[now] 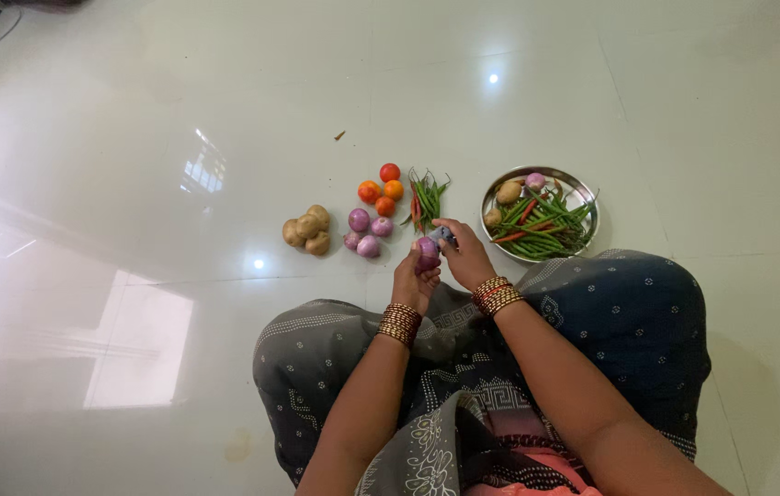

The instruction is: The person sits on the floor and wipes green chilies and red onions with a cloth. The person handles the vegetables one at a time, wiping them and placing them into a metal tray.

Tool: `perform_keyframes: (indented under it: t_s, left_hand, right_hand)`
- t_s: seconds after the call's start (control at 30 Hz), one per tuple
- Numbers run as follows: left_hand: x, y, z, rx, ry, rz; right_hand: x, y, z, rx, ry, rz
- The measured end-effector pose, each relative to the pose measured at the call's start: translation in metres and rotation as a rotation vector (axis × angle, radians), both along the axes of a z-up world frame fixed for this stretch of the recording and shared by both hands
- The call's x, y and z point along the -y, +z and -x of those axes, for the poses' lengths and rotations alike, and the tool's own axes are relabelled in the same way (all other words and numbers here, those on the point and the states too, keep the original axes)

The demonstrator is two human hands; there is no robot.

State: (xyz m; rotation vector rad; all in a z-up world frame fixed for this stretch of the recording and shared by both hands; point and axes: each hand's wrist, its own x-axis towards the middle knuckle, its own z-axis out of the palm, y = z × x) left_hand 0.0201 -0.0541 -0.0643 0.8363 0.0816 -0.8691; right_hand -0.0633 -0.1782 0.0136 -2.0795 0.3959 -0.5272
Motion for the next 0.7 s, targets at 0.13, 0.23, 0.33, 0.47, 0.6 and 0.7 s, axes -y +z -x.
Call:
perform_keyframes:
  t_s: [0.13, 0.23, 0.33, 0.47, 0.6, 0.7]
  left_hand:
    - [0.000, -0.004, -0.005, -0.014, 0.024, -0.019]
    - [0.001, -0.004, -0.002, 0.007, 0.008, -0.049]
    - [0.002, -0.001, 0.004, 0.017, -0.035, -0.088]
    - [0.002, -0.005, 0.001, 0.045, -0.015, -0.047]
    - [0.000, -0.013, -0.009, -0.028, 0.093, -0.008]
    - [-0.006, -0.012, -0.009, -0.029, 0.105, 0.001]
  right_hand:
    - [0.003, -0.004, -0.002, -0.022, -0.100, -0.233]
    - [0.004, -0.001, 0.000, 0.027, -0.113, -0.253]
    - [0.000, 0.007, 0.002, 0.060, -0.108, -0.143]
    - [-0.012, 0.014, 0.004, 0.047, -0.110, -0.116]
    - [-0.027, 0.006, 0.005, 0.160, -0.020, 0.010]
    - [-0.030, 0.000, 0.005, 0.164, -0.006, 0.026]
